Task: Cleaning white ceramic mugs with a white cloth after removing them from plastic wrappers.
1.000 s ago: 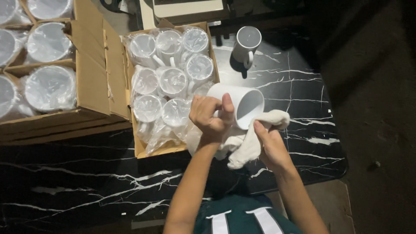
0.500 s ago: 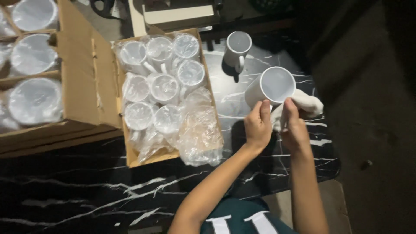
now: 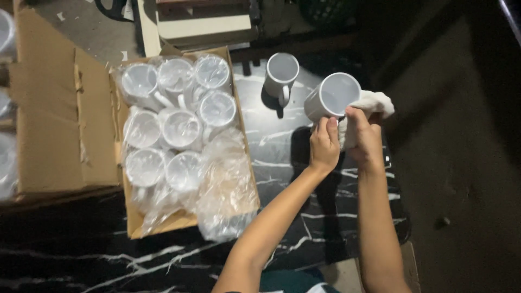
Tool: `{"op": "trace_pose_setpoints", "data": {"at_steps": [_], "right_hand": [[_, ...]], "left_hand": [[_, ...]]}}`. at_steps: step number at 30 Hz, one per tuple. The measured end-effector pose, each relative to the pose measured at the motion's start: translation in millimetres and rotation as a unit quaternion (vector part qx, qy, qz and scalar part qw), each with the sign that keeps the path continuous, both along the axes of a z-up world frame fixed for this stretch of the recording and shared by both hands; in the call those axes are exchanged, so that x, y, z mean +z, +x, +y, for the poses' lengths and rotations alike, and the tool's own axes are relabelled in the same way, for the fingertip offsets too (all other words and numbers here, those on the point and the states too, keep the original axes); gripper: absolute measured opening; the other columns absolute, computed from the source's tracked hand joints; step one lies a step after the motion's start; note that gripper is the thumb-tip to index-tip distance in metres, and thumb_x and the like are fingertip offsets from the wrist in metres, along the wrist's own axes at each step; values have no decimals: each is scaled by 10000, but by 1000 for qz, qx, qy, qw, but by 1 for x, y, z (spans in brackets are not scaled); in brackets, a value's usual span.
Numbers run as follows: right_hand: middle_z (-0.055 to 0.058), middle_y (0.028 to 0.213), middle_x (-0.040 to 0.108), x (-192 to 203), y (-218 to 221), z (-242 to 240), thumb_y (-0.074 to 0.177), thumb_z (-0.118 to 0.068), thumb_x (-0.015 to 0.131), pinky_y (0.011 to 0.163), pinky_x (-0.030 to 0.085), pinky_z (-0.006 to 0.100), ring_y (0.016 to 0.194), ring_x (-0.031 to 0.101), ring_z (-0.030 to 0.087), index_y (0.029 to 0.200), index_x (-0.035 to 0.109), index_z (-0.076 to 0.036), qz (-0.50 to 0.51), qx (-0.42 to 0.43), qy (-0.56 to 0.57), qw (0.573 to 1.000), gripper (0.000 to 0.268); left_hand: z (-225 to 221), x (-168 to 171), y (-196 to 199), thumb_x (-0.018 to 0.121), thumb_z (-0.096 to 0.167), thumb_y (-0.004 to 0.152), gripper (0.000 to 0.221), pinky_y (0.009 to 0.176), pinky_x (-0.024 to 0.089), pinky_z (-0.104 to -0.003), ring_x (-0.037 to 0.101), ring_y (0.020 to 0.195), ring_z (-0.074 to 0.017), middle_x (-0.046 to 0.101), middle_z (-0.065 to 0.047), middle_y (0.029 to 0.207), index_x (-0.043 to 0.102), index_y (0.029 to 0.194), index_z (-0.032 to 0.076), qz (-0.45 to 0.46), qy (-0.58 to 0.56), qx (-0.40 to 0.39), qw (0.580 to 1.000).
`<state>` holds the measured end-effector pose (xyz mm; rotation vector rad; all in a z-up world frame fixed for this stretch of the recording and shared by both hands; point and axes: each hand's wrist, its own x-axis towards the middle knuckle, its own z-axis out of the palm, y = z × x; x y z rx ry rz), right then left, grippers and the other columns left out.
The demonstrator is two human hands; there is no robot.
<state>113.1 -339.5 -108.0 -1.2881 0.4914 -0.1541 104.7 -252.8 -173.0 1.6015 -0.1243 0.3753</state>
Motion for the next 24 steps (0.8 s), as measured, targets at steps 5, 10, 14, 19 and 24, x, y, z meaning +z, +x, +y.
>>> {"op": "trace_pose_setpoints", "data": {"at_steps": [5,10,14,19,24], "right_hand": [[10,1076,652,-48,59,-21,880,-125,755,839,549,269,977,633,125,1195,594,-69,-99,-14,-20,995,358],[18,1052,640,-80,115,-44,896,-76,755,826,519,265,947,613,126,1151,608,-55,-134,3,-25,991,294],[14,1026,657,-73,140,-39,881,-92,739,787,528,262,903,623,116,1112,640,-61,-96,3,-103,990,253],[21,1004,681,-95,162,-39,864,-112,737,742,532,266,861,631,112,1109,664,-35,-47,-3,-152,987,267],[58,1055,695,-133,176,-46,869,-73,767,789,541,271,911,649,131,1133,671,26,-114,-25,-133,984,297]], "left_hand": [[-27,-21,37,417,275,1121,310,789,438,-545,575,920,-495,615,-277,937,526,1021,2,-5,-5,27,1000],[-49,-48,84,440,293,1110,305,774,437,-551,583,927,-504,618,-300,950,518,1047,5,60,-24,29,997],[-63,-67,110,411,309,1124,323,765,438,-562,568,923,-529,608,-311,982,503,1059,6,26,-35,51,998],[-62,-85,131,393,334,1117,346,710,438,-556,596,867,-524,624,-290,889,497,1051,10,80,-55,32,995],[-61,-100,140,403,314,1104,328,699,434,-553,610,895,-520,647,-302,922,505,1065,5,98,-42,34,994]]}}
